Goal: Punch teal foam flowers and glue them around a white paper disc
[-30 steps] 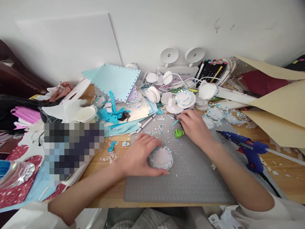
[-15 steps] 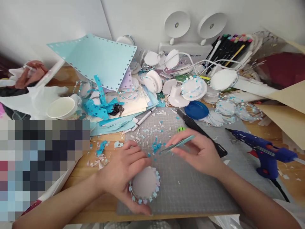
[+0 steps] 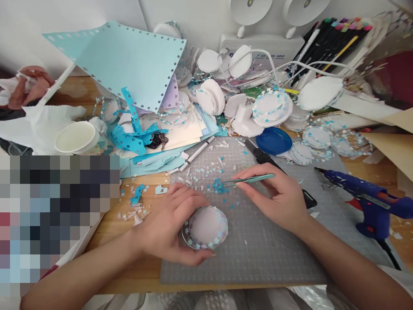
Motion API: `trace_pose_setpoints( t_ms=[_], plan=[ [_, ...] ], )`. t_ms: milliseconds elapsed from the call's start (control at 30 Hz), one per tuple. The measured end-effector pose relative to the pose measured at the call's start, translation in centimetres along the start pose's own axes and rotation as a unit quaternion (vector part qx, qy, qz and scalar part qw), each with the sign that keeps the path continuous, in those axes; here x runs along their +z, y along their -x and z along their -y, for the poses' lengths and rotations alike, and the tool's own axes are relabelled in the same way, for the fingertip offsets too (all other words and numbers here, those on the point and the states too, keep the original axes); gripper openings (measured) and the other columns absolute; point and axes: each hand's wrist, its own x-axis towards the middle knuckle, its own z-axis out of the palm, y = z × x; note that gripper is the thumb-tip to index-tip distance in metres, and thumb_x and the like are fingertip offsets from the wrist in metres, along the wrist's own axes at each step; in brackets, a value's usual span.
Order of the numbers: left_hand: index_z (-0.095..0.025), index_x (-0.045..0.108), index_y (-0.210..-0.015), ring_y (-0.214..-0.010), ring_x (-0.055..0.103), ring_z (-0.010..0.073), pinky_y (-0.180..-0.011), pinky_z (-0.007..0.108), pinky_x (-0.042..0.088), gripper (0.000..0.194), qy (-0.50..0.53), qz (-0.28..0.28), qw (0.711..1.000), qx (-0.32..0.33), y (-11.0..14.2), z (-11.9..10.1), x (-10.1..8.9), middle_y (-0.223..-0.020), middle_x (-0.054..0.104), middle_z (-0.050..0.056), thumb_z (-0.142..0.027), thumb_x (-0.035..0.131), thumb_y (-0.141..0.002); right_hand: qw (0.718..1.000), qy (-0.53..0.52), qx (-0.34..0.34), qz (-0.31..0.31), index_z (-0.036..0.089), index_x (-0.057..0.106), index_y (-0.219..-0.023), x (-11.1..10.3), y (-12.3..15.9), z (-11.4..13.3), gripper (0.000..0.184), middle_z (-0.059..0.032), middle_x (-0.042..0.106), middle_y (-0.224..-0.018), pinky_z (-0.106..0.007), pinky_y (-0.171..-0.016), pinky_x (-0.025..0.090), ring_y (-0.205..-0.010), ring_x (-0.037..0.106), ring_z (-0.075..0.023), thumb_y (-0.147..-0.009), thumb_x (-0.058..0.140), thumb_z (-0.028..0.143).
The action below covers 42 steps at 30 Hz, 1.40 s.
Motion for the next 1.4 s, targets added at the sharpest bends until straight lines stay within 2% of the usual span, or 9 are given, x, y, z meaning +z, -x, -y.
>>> trace_pose_setpoints(
  t_ms=[433, 633, 700, 800, 900, 1000, 1133, 1267, 1400],
  plan=[
    [-0.021, 0.045, -0.117, -0.097, 0.06, 0.0252, -0.087, 0.038, 0.038, 0.064, 0.031, 0.018, 0.999, 0.0, -0.2, 0.0, -0.1, -0.108, 0.064, 0.008, -0.045, 0.075, -0.066, 0.998, 0.021, -0.067, -0.006, 0.024, 0.06, -0.095, 0.4, -0.1, -0.1, 0.016, -0.0024, 0.069, -0.092, -0.032, -0.08, 0.055, -0.089, 0.067, -0.0179, -0.083, 0.062, 0.013],
    [-0.018, 0.044, -0.127, -0.1, 0.059, 0.0289, -0.092, 0.041, 0.038, 0.082, 0.105, 0.048, 0.992, 0.052, -0.4, 0.0, -0.6, -0.114, 0.063, 0.013, -0.056, 0.076, -0.061, 0.993, -0.049, -0.049, -0.091, 0.025, 0.057, -0.098, 0.5, -0.2, -0.3, 0.023, -0.0033, 0.065, -0.094, -0.033, -0.082, 0.055, -0.093, 0.065, -0.0178, -0.081, 0.063, 0.01],
    [-0.018, 0.045, -0.128, -0.105, 0.056, 0.0292, -0.094, 0.041, 0.038, 0.071, 0.137, 0.044, 0.989, 0.035, -0.2, 0.1, -0.6, -0.118, 0.061, 0.014, -0.051, 0.071, -0.071, 0.992, -0.071, -0.033, -0.095, 0.025, 0.058, -0.096, 0.5, -0.3, -0.1, 0.021, -0.0037, 0.064, -0.094, -0.031, -0.08, 0.056, -0.093, 0.065, -0.0171, -0.082, 0.062, 0.01],
    [-0.018, 0.051, -0.121, -0.108, 0.054, 0.0243, -0.093, 0.036, 0.04, 0.034, 0.16, -0.009, 0.986, -0.041, 0.2, 0.1, -0.6, -0.116, 0.06, 0.012, -0.029, 0.056, -0.088, 0.988, -0.128, -0.021, -0.09, 0.025, 0.058, -0.095, 0.5, -0.5, 0.3, 0.019, -0.0045, 0.064, -0.094, -0.03, -0.079, 0.058, -0.092, 0.066, -0.0171, -0.084, 0.059, 0.01],
    [-0.017, 0.057, -0.107, -0.096, 0.057, 0.0181, -0.085, 0.029, 0.044, 0.017, 0.169, -0.08, 0.976, -0.115, 0.4, 0.1, -0.3, -0.101, 0.063, 0.008, -0.016, 0.05, -0.091, 0.983, -0.168, -0.018, -0.074, 0.025, 0.058, -0.098, 0.5, -0.4, 0.7, 0.019, -0.0049, 0.065, -0.096, -0.033, -0.081, 0.059, -0.093, 0.066, -0.0172, -0.086, 0.056, 0.011],
    [-0.016, 0.061, -0.099, -0.087, 0.059, 0.0161, -0.079, 0.026, 0.046, 0.014, 0.201, -0.049, 0.972, -0.11, 0.2, 0.0, -0.1, -0.092, 0.065, 0.006, -0.012, 0.052, -0.089, 0.983, -0.167, -0.025, -0.075, 0.025, 0.056, -0.099, 0.5, -0.3, 0.7, 0.019, -0.0051, 0.064, -0.098, -0.035, -0.084, 0.058, -0.095, 0.065, -0.0171, -0.087, 0.054, 0.011],
    [-0.015, 0.064, -0.101, -0.089, 0.061, 0.0171, -0.081, 0.027, 0.047, 0.019, 0.245, 0.005, 0.966, -0.083, 0.1, -0.3, -0.1, -0.094, 0.068, 0.008, -0.01, 0.051, -0.089, 0.992, -0.091, -0.045, -0.08, 0.024, 0.055, -0.099, 0.6, -0.3, -0.1, 0.019, -0.0043, 0.062, -0.098, -0.032, -0.085, 0.055, -0.096, 0.063, -0.0154, -0.086, 0.056, 0.01],
    [-0.016, 0.065, -0.098, -0.088, 0.061, 0.0161, -0.08, 0.025, 0.046, 0.016, 0.304, -0.07, 0.934, -0.173, 0.0, -0.2, -0.1, -0.093, 0.067, 0.006, -0.016, 0.05, -0.091, 0.997, 0.039, -0.056, -0.023, 0.023, 0.055, -0.102, 0.6, -0.4, -1.0, 0.019, -0.0045, 0.064, -0.099, -0.031, -0.085, 0.052, -0.096, 0.062, -0.0155, -0.086, 0.058, 0.013],
    [-0.017, 0.065, -0.092, -0.077, 0.058, 0.0134, -0.072, 0.023, 0.044, 0.013, 0.433, -0.163, 0.853, -0.241, 0.0, 0.2, 0.1, -0.079, 0.064, 0.003, -0.02, 0.052, -0.091, 0.99, 0.111, -0.089, 0.017, 0.021, 0.055, -0.101, 0.8, -0.5, -1.3, 0.016, -0.0049, 0.065, -0.098, -0.031, -0.084, 0.051, -0.094, 0.062, -0.0162, -0.086, 0.057, 0.013]
  ],
)
